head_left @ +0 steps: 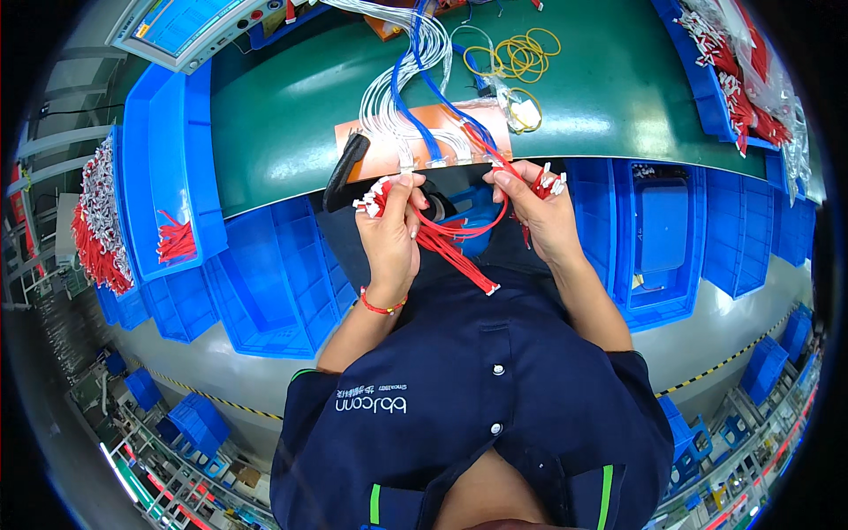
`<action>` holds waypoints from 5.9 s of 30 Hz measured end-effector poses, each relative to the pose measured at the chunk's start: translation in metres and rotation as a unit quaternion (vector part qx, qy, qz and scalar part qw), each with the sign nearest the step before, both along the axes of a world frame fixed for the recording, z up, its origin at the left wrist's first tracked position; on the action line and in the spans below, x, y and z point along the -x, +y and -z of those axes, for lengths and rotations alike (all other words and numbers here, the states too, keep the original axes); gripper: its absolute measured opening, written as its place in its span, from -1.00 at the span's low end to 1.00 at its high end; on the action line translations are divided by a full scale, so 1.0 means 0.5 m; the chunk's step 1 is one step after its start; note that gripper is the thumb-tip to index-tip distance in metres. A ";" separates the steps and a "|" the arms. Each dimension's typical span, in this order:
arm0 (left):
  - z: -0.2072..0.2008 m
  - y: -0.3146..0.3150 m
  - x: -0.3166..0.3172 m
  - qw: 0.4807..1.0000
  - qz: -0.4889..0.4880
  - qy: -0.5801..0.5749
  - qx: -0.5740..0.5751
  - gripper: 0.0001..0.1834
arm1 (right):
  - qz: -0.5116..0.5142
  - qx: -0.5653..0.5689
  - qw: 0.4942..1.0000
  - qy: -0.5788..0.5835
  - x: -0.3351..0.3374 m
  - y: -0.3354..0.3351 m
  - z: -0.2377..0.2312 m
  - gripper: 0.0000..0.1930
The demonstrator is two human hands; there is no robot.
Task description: The person holds and separates bundles of red and white wires with both hands, repeatedly gathering and releasing them on a green workbench. The person keeps the wires in hand throughout the clip without placing them into a container or attaching them to a device.
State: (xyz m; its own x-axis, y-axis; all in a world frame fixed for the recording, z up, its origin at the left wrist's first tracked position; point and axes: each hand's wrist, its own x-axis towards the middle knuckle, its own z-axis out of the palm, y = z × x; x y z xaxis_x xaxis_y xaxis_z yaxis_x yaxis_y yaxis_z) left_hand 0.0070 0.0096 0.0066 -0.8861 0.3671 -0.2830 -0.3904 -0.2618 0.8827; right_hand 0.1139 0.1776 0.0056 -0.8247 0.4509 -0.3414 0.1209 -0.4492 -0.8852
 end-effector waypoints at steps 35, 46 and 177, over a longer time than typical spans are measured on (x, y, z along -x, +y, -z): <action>0.010 -0.008 0.003 0.999 0.033 0.015 -0.012 -0.69 | 0.068 0.124 0.990 0.017 0.021 -0.025 0.005 -0.73; -0.005 -0.035 0.039 0.980 0.192 0.018 0.043 -0.62 | -0.002 -0.022 0.999 -0.023 -0.016 0.000 0.009 -0.68; -0.027 -0.046 0.031 0.991 0.102 -0.017 -0.088 -0.72 | -0.259 0.003 0.965 -0.030 -0.090 0.094 0.028 -0.68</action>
